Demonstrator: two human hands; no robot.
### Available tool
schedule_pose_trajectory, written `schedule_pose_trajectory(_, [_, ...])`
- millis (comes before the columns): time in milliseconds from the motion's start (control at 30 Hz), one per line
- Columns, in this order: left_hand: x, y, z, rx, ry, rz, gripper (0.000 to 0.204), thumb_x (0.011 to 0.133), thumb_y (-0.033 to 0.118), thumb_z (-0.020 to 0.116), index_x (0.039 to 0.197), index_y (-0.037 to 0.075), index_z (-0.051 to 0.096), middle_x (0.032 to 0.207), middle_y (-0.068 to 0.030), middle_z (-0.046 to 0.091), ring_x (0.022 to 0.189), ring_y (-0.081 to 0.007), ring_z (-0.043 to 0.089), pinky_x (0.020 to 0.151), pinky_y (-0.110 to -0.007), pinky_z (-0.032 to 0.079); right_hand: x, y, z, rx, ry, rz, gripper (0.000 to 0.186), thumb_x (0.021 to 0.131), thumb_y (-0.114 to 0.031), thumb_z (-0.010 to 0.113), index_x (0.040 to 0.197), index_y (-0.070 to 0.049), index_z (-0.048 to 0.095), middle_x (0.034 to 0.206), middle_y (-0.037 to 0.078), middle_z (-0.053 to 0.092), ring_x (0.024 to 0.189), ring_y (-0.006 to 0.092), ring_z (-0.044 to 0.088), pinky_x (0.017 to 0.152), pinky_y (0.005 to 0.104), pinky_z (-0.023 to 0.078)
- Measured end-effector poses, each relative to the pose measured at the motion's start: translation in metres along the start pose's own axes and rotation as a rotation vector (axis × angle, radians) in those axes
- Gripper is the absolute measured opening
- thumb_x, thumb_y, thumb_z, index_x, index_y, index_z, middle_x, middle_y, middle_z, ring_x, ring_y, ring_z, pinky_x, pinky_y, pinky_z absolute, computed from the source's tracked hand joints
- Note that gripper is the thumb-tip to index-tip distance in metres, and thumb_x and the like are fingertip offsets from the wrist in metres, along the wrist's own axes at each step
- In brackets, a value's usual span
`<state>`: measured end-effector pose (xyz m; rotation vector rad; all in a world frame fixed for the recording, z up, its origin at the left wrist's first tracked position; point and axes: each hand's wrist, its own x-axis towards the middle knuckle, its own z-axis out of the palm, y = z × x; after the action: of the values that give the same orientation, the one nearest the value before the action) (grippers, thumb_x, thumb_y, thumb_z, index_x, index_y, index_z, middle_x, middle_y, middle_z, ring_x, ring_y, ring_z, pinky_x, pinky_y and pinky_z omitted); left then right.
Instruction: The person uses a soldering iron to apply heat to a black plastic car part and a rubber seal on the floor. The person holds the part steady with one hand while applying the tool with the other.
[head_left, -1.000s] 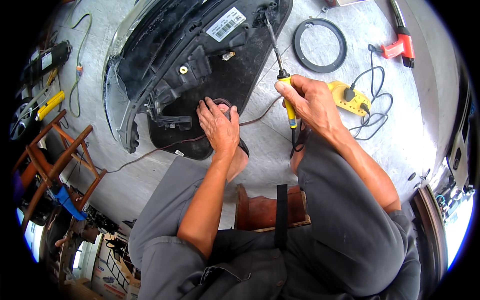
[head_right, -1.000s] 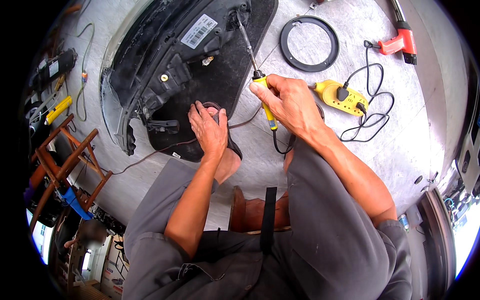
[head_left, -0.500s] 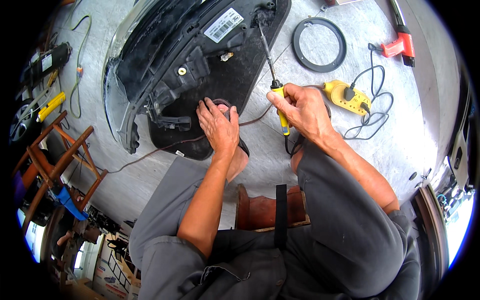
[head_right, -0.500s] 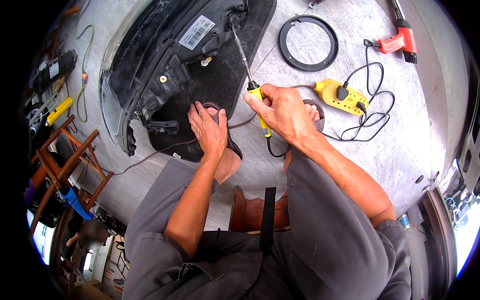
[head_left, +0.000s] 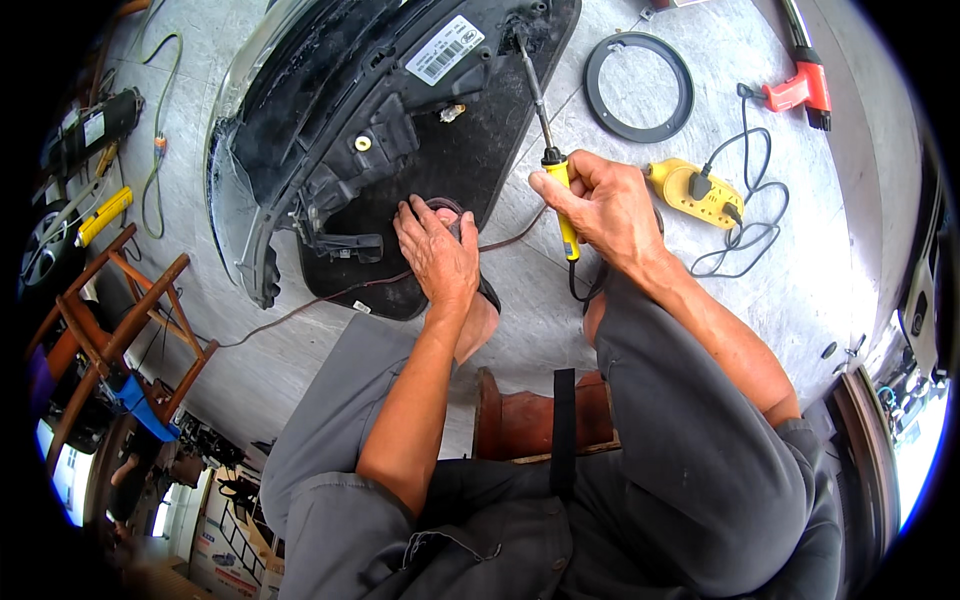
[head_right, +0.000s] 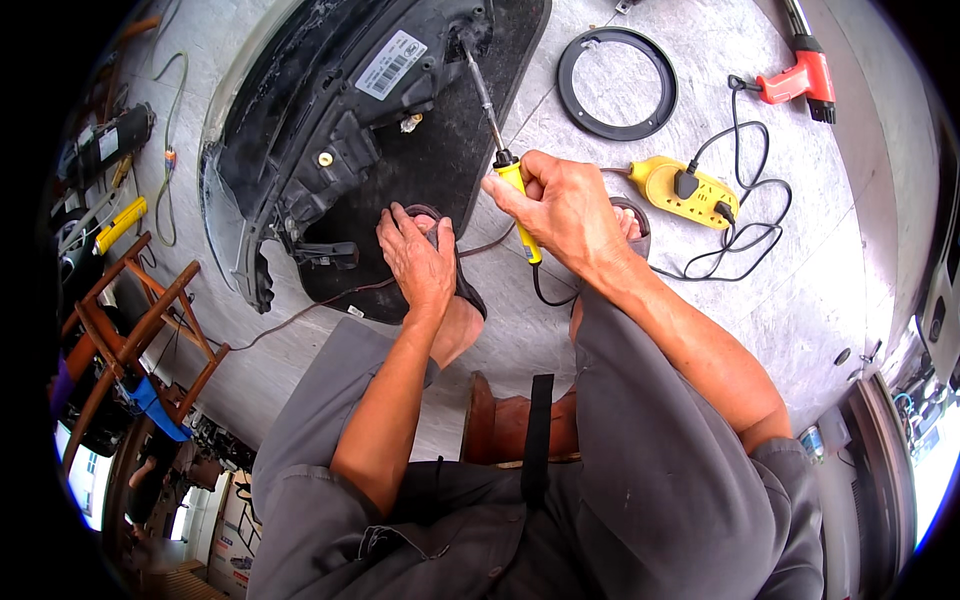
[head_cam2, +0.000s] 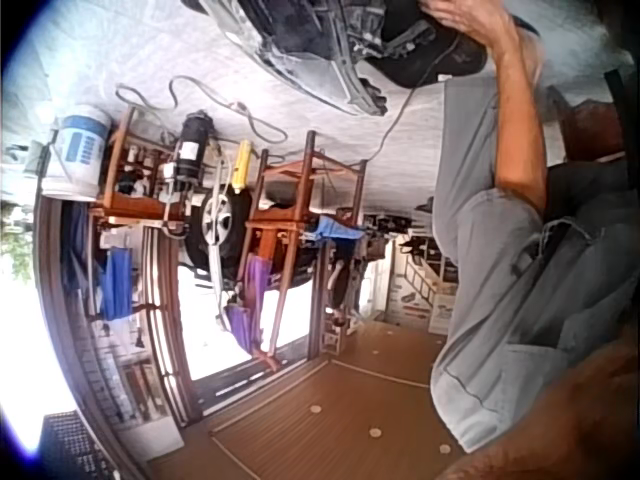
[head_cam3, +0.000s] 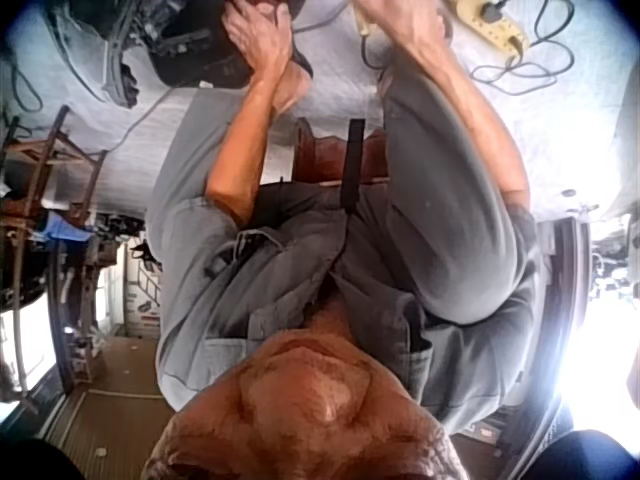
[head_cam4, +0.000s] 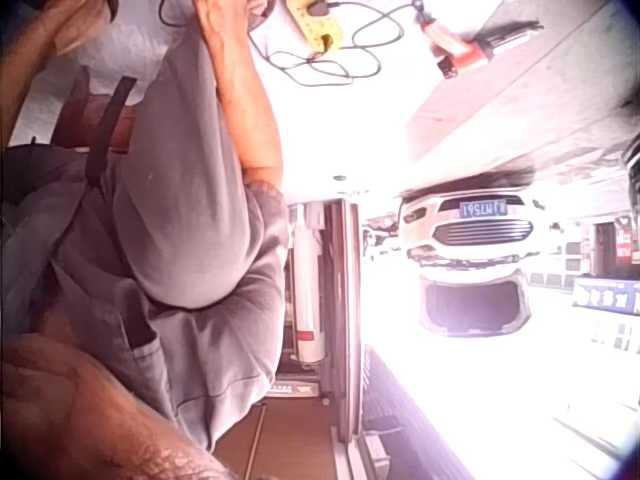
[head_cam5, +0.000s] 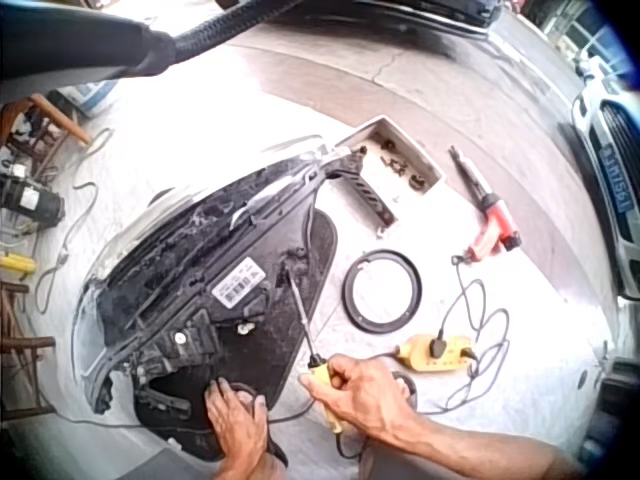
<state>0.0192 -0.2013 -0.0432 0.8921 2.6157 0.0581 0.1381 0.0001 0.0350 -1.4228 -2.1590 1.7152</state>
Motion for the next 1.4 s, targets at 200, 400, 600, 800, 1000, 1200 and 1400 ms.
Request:
schedule_pose_trajectory(200, [0.000, 0.000, 0.000, -0.003, 0.040, 0.006, 0.081, 0.092, 0.037, 0.069, 0.148, -0.010, 0.035, 0.149, -0.0313, 0.037, 0.140, -0.0480, 0.034, 0.115, -0.054, 0.032, -0.006, -0.006, 0.000, 0.000, -0.030, 0.056, 0.046, 0.090, -0.035, 0.077, 0.070, 0.002, 0.057, 0.054, 0.011, 0.053, 0.045, 0.0192, 0.049, 0.046, 0.0368, 0.041])
schedule_pose_trajectory(400, [0.000, -0.001, 0.000, 0.006, 0.003, 0.001, 0.084, 0.093, 0.039, 0.069, 0.151, -0.009, 0.030, 0.152, -0.0301, 0.033, 0.142, -0.0479, 0.031, 0.116, -0.055, 0.031, -0.005, -0.001, 0.002, 0.029, -0.005, 0.040, 0.046, 0.090, -0.035, 0.077, 0.070, 0.002, 0.057, 0.054, 0.011, 0.052, 0.045, 0.0191, 0.049, 0.046, 0.0369, 0.041])
schedule_pose_trajectory(600, [0.000, -0.001, 0.001, 0.000, 0.004, 0.003, 0.085, 0.092, 0.039, 0.069, 0.150, -0.009, 0.030, 0.152, -0.0305, 0.034, 0.142, -0.0477, 0.031, 0.116, -0.055, 0.030, -0.004, -0.001, 0.001, 0.031, -0.028, 0.052, 0.047, 0.090, -0.035, 0.077, 0.070, 0.002, 0.056, 0.054, 0.010, 0.052, 0.046, 0.0179, 0.048, 0.047, 0.0369, 0.041])
schedule_pose_trajectory(800, [0.000, -0.002, 0.002, -0.009, 0.002, -0.008, 0.085, 0.092, 0.039, 0.069, 0.150, -0.009, 0.030, 0.152, -0.0306, 0.034, 0.142, -0.0478, 0.031, 0.117, -0.055, 0.030, -0.011, -0.005, -0.001, 0.005, -0.083, 0.100, 0.046, 0.091, -0.035, 0.076, 0.072, 0.003, 0.057, 0.054, 0.010, 0.051, 0.048, 0.0143, 0.046, 0.047, 0.0346, 0.041])
schedule_pose_trajectory(1000, [0.000, -0.001, 0.000, -0.013, -0.012, -0.013, 0.084, 0.093, 0.039, 0.068, 0.151, -0.009, 0.030, 0.152, -0.0306, 0.033, 0.143, -0.0473, 0.030, 0.117, -0.054, 0.029, -0.011, 0.003, 0.002, 0.131, -0.041, 0.093, 0.046, 0.092, -0.034, 0.076, 0.072, 0.003, 0.057, 0.054, 0.009, 0.052, 0.048, 0.0134, 0.046, 0.046, 0.0340, 0.041])
schedule_pose_trajectory(1200, [0.000, 0.000, 0.000, -0.004, 0.040, 0.005, 0.081, 0.092, 0.038, 0.069, 0.148, -0.010, 0.035, 0.149, -0.0312, 0.038, 0.140, -0.0476, 0.034, 0.115, -0.054, 0.032, -0.007, 0.001, 0.000, 0.080, -0.061, 0.090, 0.047, 0.092, -0.035, 0.076, 0.073, 0.004, 0.058, 0.054, 0.008, 0.053, 0.048, 0.0122, 0.048, 0.046, 0.0331, 0.040])
schedule_pose_trajectory(1400, [0.000, 0.000, 0.000, -0.003, 0.033, -0.002, 0.081, 0.092, 0.038, 0.069, 0.148, -0.010, 0.035, 0.149, -0.0308, 0.038, 0.140, -0.0473, 0.034, 0.115, -0.054, 0.032, -0.016, -0.006, 0.002, 0.094, -0.091, 0.136, 0.046, 0.092, -0.034, 0.076, 0.073, 0.004, 0.058, 0.055, 0.009, 0.054, 0.049, 0.0119, 0.048, 0.046, 0.0333, 0.041])
